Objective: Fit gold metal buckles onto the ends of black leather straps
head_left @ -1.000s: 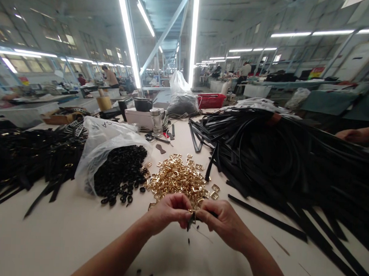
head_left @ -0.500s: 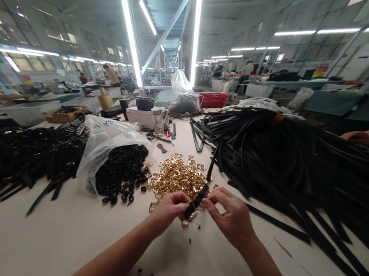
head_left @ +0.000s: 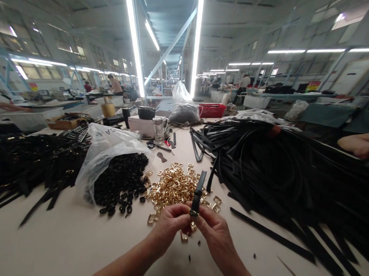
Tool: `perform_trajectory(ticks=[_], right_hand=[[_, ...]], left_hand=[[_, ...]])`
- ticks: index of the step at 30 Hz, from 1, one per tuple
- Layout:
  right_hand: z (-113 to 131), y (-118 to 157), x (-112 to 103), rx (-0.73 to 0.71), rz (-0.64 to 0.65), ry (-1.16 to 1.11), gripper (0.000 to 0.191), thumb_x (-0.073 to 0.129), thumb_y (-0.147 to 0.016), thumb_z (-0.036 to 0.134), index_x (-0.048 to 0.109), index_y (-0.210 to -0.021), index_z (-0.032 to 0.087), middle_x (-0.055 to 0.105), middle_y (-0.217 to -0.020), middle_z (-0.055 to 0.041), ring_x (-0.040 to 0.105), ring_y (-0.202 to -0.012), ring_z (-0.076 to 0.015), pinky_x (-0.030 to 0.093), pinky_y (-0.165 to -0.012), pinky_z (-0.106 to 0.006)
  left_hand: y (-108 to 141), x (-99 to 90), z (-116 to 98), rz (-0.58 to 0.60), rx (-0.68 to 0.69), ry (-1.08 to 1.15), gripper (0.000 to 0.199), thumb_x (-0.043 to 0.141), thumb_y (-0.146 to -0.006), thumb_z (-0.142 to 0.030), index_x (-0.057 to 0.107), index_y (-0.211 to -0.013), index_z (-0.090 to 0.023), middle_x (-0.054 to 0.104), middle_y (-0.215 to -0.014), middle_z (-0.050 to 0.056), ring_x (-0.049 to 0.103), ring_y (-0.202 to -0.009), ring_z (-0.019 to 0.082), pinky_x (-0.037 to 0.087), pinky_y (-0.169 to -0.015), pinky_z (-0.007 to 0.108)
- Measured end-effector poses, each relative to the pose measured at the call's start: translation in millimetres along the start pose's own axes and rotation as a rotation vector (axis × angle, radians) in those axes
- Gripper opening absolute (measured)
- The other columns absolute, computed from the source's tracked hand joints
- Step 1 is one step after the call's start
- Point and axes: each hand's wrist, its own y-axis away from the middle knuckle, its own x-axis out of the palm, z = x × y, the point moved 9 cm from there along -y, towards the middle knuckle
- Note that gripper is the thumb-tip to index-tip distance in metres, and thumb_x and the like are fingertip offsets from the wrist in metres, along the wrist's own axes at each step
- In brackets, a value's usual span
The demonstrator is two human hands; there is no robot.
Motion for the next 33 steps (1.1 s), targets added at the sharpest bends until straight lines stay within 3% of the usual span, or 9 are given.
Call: perform_trajectory(ticks=[4,9,12,15,18,22,27,30,33], right_hand=[[-14,2,3,0.104,-0.067,-0.184,0.038,0.072,-0.080,0.054,0.077,-0.100,0.022,0.075,-0.091,-0.0071,0.067,-0.070,-0.0227,0.057,-0.067,-0.035],[-17,1,-3,0.097,-0.124,-0.150,0.035,0.074,-0.078,0.052,0.079,-0.095,0.022,0.076,-0.095,-0.0080,0.069,-0.082,-0.0257,0.057,-0.075,-0.038],[-17,-1,-14,0.067,-0.165,-0.103,0.032,0.076,-0.077,0.049,0.079,-0.094,0.023,0.076,-0.095,-0.0071,0.069,-0.089,-0.0265,0.057,-0.082,-0.038],[-22,-5,-30,0.060,-0.225,-0.073,0.033,0.077,-0.075,0.050,0.079,-0.093,0.022,0.077,-0.094,-0.0076,0.070,-0.092,-0.0268,0.056,-0.086,-0.040],[-29,-7,-36,0.081,-0.236,-0.116,0.036,0.078,-0.074,0.052,0.077,-0.091,0.020,0.076,-0.093,-0.0090,0.072,-0.081,-0.0249,0.060,-0.078,-0.039],[-32,-7,-31,0.099,-0.198,-0.133,0.040,0.078,-0.073,0.054,0.074,-0.087,0.016,0.075,-0.079,-0.0089,0.071,-0.065,-0.0226,0.062,-0.064,-0.036],[-22,-7,-26,0.013,-0.147,0.021,0.034,0.072,-0.080,0.051,0.072,-0.082,0.017,0.071,-0.069,-0.0048,0.065,-0.058,-0.0165,0.058,-0.058,-0.027],[-21,-7,-27,-0.021,-0.131,0.091,0.032,0.068,-0.084,0.049,0.071,-0.078,0.018,0.068,-0.066,-0.0026,0.060,-0.055,-0.0137,0.053,-0.054,-0.023],[-24,-8,-28,-0.020,-0.133,0.110,0.030,0.067,-0.085,0.048,0.070,-0.081,0.018,0.066,-0.066,-0.0014,0.059,-0.056,-0.0134,0.051,-0.054,-0.023]], left_hand=[[1,3.1,-5,-0.024,0.045,-0.043,0.027,0.083,-0.068,-0.040,0.073,-0.067,-0.014,0.059,-0.054,0.001,0.051,-0.051,0.011,0.039,-0.051,0.023],[1,6.2,-3,-0.022,0.059,-0.059,0.032,0.085,-0.063,-0.044,0.072,-0.062,-0.015,0.061,-0.057,0.001,0.052,-0.049,0.011,0.042,-0.049,0.025],[-4,-1.8,-4,-0.007,0.025,-0.088,0.033,0.083,-0.064,-0.044,0.075,-0.074,-0.014,0.065,-0.060,0.003,0.056,-0.050,0.012,0.046,-0.051,0.025],[-11,-36.1,-28,-0.120,0.088,-0.064,0.037,0.083,-0.065,-0.040,0.075,-0.090,-0.015,0.069,-0.067,0.003,0.060,-0.052,0.012,0.048,-0.052,0.025],[-9,-80.6,-66,-0.294,0.204,-0.050,0.035,0.080,-0.067,-0.041,0.070,-0.091,-0.017,0.070,-0.076,0.002,0.061,-0.056,0.010,0.047,-0.054,0.022],[5,-107.5,-98,-0.314,0.226,-0.159,0.029,0.081,-0.067,-0.040,0.068,-0.079,-0.016,0.068,-0.069,0.001,0.059,-0.056,0.010,0.044,-0.054,0.020],[20,-122.7,-88,-0.196,0.124,-0.724,0.022,0.071,-0.077,-0.038,0.068,-0.078,-0.016,0.065,-0.063,0.000,0.056,-0.055,0.012,0.042,-0.052,0.022],[24,-148.5,-79,-0.239,0.095,-0.911,0.019,0.063,-0.080,-0.036,0.067,-0.079,-0.017,0.062,-0.061,-0.001,0.052,-0.051,0.012,0.038,-0.048,0.024],[24,-163.8,-79,-0.280,0.132,-1.051,0.014,0.062,-0.079,-0.030,0.068,-0.075,-0.018,0.064,-0.065,0.000,0.055,-0.058,0.015,0.041,-0.056,0.026]])
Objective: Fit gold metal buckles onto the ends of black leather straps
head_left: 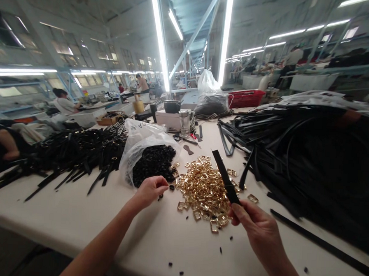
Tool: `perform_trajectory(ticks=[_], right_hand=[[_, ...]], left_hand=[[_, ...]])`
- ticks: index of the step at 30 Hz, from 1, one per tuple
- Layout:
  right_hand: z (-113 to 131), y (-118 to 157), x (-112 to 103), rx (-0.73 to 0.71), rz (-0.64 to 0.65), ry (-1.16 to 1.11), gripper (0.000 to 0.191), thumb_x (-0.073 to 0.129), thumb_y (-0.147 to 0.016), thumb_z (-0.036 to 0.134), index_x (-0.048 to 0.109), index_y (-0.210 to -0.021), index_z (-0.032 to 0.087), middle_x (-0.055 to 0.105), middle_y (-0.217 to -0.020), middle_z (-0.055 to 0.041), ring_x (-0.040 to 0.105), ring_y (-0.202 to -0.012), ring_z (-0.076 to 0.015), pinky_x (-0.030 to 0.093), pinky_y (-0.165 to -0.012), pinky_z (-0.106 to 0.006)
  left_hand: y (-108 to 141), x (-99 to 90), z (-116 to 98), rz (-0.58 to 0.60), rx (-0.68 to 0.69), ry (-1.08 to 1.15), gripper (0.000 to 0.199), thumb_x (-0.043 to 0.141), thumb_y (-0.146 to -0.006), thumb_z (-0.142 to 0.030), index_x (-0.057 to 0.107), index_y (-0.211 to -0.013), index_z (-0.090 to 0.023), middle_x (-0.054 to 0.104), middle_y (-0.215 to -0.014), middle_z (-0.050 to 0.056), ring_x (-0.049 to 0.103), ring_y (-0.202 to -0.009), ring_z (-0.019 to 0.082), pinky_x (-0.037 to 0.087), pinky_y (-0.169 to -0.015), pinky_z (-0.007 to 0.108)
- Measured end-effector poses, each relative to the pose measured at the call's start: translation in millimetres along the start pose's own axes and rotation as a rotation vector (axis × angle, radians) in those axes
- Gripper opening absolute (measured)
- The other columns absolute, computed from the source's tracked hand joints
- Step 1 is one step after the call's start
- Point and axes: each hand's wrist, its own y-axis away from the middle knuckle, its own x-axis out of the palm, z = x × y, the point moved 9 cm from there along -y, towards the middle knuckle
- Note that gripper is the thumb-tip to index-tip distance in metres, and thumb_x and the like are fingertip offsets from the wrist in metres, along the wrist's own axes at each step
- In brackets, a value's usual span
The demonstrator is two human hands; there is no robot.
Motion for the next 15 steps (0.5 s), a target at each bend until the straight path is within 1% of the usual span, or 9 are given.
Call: perform_trajectory(ticks=[3,6,8,11,15], right_hand=[[-2,0,-1,-0.001,-0.002,0.019,0.029,0.066,-0.085,0.047,0.070,-0.081,0.019,0.067,-0.068,-0.0014,0.060,-0.059,-0.0141,0.051,-0.058,-0.023],[-2,0,0,0.002,0.009,0.020,0.029,0.066,-0.085,0.048,0.070,-0.084,0.019,0.067,-0.069,-0.0017,0.060,-0.060,-0.0146,0.051,-0.059,-0.024],[-1,1,0,0.008,0.016,0.023,0.030,0.065,-0.086,0.048,0.070,-0.083,0.019,0.067,-0.070,-0.0019,0.060,-0.060,-0.0149,0.051,-0.059,-0.024],[0,1,3,0.014,0.029,0.026,0.033,0.064,-0.086,0.051,0.069,-0.080,0.019,0.067,-0.069,-0.0027,0.061,-0.061,-0.0153,0.051,-0.059,-0.024],[1,2,9,0.018,0.061,0.002,0.034,0.062,-0.087,0.052,0.068,-0.081,0.019,0.067,-0.070,-0.0028,0.061,-0.061,-0.0158,0.052,-0.059,-0.026]], left_hand=[[-3,1.1,-2,-0.019,0.057,-0.135,0.010,0.063,-0.077,-0.025,0.071,-0.074,-0.020,0.066,-0.077,0.002,0.059,-0.071,0.017,0.042,-0.068,0.029],[-8,11.1,-9,0.007,0.101,-0.222,0.011,0.064,-0.074,-0.019,0.074,-0.076,-0.022,0.066,-0.083,0.002,0.059,-0.075,0.018,0.041,-0.073,0.030],[-14,17.0,-11,0.026,0.112,-0.257,0.014,0.064,-0.072,-0.015,0.075,-0.076,-0.023,0.064,-0.083,0.002,0.058,-0.075,0.018,0.040,-0.072,0.030],[-22,20.4,-11,0.040,0.118,-0.264,0.016,0.064,-0.068,-0.011,0.074,-0.072,-0.022,0.061,-0.077,0.001,0.057,-0.074,0.019,0.040,-0.072,0.030],[-29,21.9,-15,0.043,0.121,-0.175,0.015,0.065,-0.061,-0.005,0.067,-0.061,-0.019,0.057,-0.069,-0.001,0.054,-0.070,0.017,0.041,-0.071,0.029]])
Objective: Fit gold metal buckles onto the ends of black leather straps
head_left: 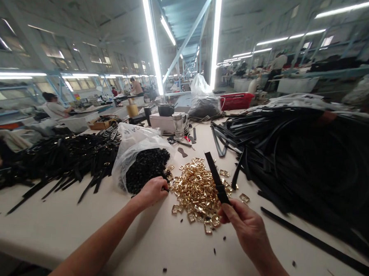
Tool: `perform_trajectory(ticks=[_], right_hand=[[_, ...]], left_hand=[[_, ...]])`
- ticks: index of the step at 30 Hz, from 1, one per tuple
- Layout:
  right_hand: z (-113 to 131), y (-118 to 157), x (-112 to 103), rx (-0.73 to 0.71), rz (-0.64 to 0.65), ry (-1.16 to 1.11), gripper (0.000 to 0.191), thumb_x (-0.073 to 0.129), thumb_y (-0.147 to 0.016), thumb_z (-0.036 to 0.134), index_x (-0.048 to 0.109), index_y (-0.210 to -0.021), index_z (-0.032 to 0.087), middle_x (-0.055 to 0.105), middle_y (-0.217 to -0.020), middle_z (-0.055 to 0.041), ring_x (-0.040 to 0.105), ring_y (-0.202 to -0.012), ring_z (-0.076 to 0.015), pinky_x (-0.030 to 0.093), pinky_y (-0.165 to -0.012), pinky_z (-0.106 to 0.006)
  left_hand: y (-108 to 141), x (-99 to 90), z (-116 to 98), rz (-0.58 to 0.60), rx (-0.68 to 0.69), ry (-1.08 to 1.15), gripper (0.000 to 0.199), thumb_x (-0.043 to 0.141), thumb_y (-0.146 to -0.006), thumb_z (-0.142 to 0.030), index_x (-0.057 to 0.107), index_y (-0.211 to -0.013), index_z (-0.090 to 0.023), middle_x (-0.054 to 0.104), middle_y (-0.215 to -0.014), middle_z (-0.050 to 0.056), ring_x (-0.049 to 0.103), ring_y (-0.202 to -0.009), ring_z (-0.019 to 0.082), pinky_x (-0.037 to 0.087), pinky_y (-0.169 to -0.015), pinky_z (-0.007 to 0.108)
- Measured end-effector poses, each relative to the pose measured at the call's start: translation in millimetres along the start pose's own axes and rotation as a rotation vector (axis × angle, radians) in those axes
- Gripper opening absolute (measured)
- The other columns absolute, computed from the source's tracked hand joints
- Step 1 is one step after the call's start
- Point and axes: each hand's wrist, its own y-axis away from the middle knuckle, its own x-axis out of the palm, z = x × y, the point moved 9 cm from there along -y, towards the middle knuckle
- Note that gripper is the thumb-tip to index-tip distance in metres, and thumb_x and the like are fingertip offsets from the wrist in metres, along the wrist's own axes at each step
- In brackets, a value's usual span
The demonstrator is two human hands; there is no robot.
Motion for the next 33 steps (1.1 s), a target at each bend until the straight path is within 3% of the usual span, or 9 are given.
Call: perform_trajectory(ticks=[3,7,9,12,18,23,28,33], right_hand=[[1,1,6,0.004,0.043,-0.027,0.035,0.061,-0.088,0.052,0.066,-0.081,0.018,0.067,-0.070,-0.0029,0.062,-0.062,-0.0165,0.053,-0.059,-0.027],[1,2,9,0.017,0.049,-0.050,0.036,0.061,-0.088,0.053,0.065,-0.081,0.018,0.068,-0.071,-0.0031,0.063,-0.060,-0.0165,0.054,-0.058,-0.027],[1,3,10,0.025,0.048,-0.056,0.036,0.061,-0.088,0.053,0.066,-0.083,0.018,0.068,-0.071,-0.0032,0.063,-0.060,-0.0163,0.054,-0.057,-0.027],[1,4,10,0.031,0.044,-0.050,0.036,0.060,-0.089,0.053,0.067,-0.084,0.017,0.068,-0.071,-0.0032,0.064,-0.059,-0.0163,0.054,-0.057,-0.027],[3,6,14,-0.003,0.051,0.045,0.034,0.057,-0.092,0.050,0.067,-0.084,0.018,0.068,-0.070,-0.0029,0.064,-0.058,-0.0168,0.052,-0.054,-0.026],[4,7,19,-0.040,0.060,0.170,0.032,0.054,-0.094,0.045,0.067,-0.082,0.018,0.068,-0.069,-0.0027,0.064,-0.057,-0.0161,0.049,-0.054,-0.025],[5,8,21,-0.057,0.066,0.237,0.032,0.051,-0.095,0.044,0.067,-0.085,0.018,0.069,-0.069,-0.0034,0.064,-0.058,-0.0166,0.049,-0.055,-0.025],[4,7,22,-0.043,0.068,0.280,0.032,0.050,-0.095,0.044,0.066,-0.085,0.019,0.069,-0.070,-0.0031,0.064,-0.059,-0.0171,0.048,-0.056,-0.025]], left_hand=[[-2,8.5,-14,0.007,-0.002,0.144,0.009,0.067,-0.064,-0.012,0.062,-0.060,-0.019,0.057,-0.065,-0.001,0.054,-0.065,0.015,0.042,-0.064,0.027],[-2,34.5,-52,0.052,-0.001,0.436,0.016,0.065,-0.077,-0.033,0.060,-0.081,-0.018,0.060,-0.066,-0.002,0.057,-0.057,0.013,0.046,-0.055,0.025],[0,48.0,-69,0.055,-0.020,0.692,0.024,0.069,-0.074,-0.034,0.060,-0.091,-0.018,0.062,-0.070,-0.002,0.058,-0.055,0.012,0.047,-0.054,0.025],[4,65.5,-81,0.039,-0.073,0.966,0.026,0.075,-0.068,-0.026,0.064,-0.089,-0.016,0.064,-0.069,-0.001,0.057,-0.055,0.010,0.048,-0.054,0.023],[12,78.0,-78,-0.018,-0.166,0.965,0.017,0.073,-0.065,-0.018,0.070,-0.081,-0.014,0.070,-0.070,0.002,0.061,-0.059,0.011,0.049,-0.055,0.021],[14,80.4,-75,-0.010,-0.242,1.072,0.011,0.071,-0.066,-0.021,0.068,-0.074,-0.015,0.072,-0.069,0.002,0.065,-0.058,0.013,0.053,-0.057,0.024],[18,87.3,-83,0.100,-0.213,1.220,0.019,0.076,-0.073,-0.028,0.072,-0.085,-0.014,0.076,-0.082,0.007,0.069,-0.071,0.016,0.055,-0.069,0.026],[19,87.9,-82,0.057,-0.196,1.250,0.020,0.080,-0.071,-0.029,0.074,-0.085,-0.016,0.075,-0.079,0.004,0.066,-0.068,0.012,0.052,-0.066,0.022]])
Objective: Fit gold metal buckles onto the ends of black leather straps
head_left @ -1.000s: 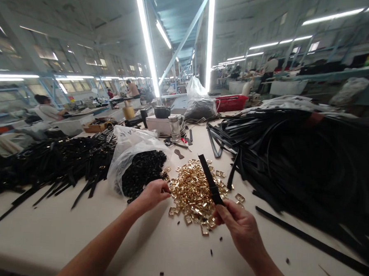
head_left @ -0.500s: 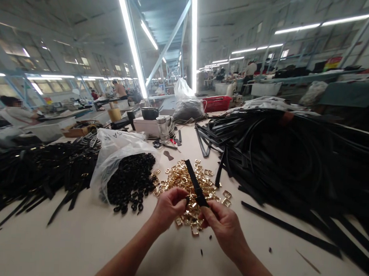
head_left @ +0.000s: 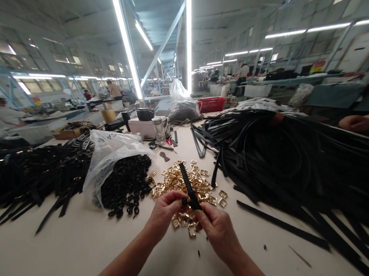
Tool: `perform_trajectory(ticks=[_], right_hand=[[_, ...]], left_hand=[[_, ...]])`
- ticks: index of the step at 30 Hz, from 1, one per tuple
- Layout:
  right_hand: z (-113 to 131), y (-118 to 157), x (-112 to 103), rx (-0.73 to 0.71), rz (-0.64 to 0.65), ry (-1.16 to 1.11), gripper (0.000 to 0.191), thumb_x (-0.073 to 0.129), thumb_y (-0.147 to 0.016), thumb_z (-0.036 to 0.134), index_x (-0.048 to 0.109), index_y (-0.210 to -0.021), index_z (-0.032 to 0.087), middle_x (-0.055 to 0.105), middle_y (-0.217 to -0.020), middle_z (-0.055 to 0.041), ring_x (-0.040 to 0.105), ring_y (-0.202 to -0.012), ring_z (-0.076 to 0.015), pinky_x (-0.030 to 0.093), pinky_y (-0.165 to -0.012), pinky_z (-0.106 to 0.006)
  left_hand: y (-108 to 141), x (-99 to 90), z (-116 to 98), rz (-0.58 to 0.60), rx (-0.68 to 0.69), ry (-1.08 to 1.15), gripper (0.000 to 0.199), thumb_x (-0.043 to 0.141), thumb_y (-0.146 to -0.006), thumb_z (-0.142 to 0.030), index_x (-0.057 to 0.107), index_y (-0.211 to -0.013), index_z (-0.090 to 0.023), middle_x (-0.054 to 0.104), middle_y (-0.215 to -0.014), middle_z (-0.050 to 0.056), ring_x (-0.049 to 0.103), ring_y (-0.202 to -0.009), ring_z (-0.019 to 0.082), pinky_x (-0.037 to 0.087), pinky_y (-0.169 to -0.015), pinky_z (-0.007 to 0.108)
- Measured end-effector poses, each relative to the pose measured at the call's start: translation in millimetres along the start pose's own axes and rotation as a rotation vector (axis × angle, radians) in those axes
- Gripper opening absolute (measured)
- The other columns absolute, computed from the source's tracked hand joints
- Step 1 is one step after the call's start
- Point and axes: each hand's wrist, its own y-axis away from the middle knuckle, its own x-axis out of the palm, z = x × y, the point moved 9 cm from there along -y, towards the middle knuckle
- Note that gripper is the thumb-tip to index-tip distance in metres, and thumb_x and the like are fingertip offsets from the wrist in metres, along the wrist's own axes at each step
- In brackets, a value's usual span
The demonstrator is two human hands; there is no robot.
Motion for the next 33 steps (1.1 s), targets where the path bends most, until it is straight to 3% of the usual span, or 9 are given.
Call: perform_trajectory(ticks=[12,21,28,33], right_hand=[[5,2,1,0.019,0.045,0.031,0.031,0.050,-0.095,0.041,0.065,-0.079,0.019,0.068,-0.065,-0.0012,0.064,-0.058,-0.0168,0.044,-0.056,-0.025],[5,3,2,0.011,0.070,0.015,0.029,0.051,-0.095,0.037,0.065,-0.078,0.019,0.069,-0.066,-0.0011,0.065,-0.059,-0.0158,0.046,-0.058,-0.025],[3,1,7,0.033,0.105,-0.174,0.030,0.052,-0.094,0.039,0.066,-0.080,0.016,0.068,-0.069,-0.0028,0.064,-0.059,-0.0154,0.050,-0.055,-0.024],[-6,1,13,0.087,0.100,-0.306,0.034,0.055,-0.092,0.045,0.067,-0.083,0.015,0.067,-0.073,-0.0040,0.064,-0.062,-0.0166,0.053,-0.058,-0.027]], left_hand=[[3,6.0,-9,-0.006,0.041,-0.061,0.032,0.086,-0.064,-0.040,0.069,-0.076,-0.016,0.073,-0.068,0.001,0.062,-0.057,0.010,0.050,-0.056,0.021],[4,8.7,-9,0.047,0.016,-0.130,0.028,0.088,-0.060,-0.034,0.074,-0.077,-0.016,0.077,-0.077,0.005,0.069,-0.069,0.017,0.055,-0.067,0.028],[3,6.9,9,0.048,-0.094,-0.077,0.030,0.089,-0.058,-0.035,0.075,-0.076,-0.015,0.076,-0.071,0.006,0.065,-0.061,0.015,0.051,-0.062,0.026],[1,10.8,11,0.042,-0.051,-0.128,0.030,0.089,-0.057,-0.037,0.076,-0.074,-0.015,0.074,-0.069,0.005,0.064,-0.062,0.015,0.050,-0.062,0.025]])
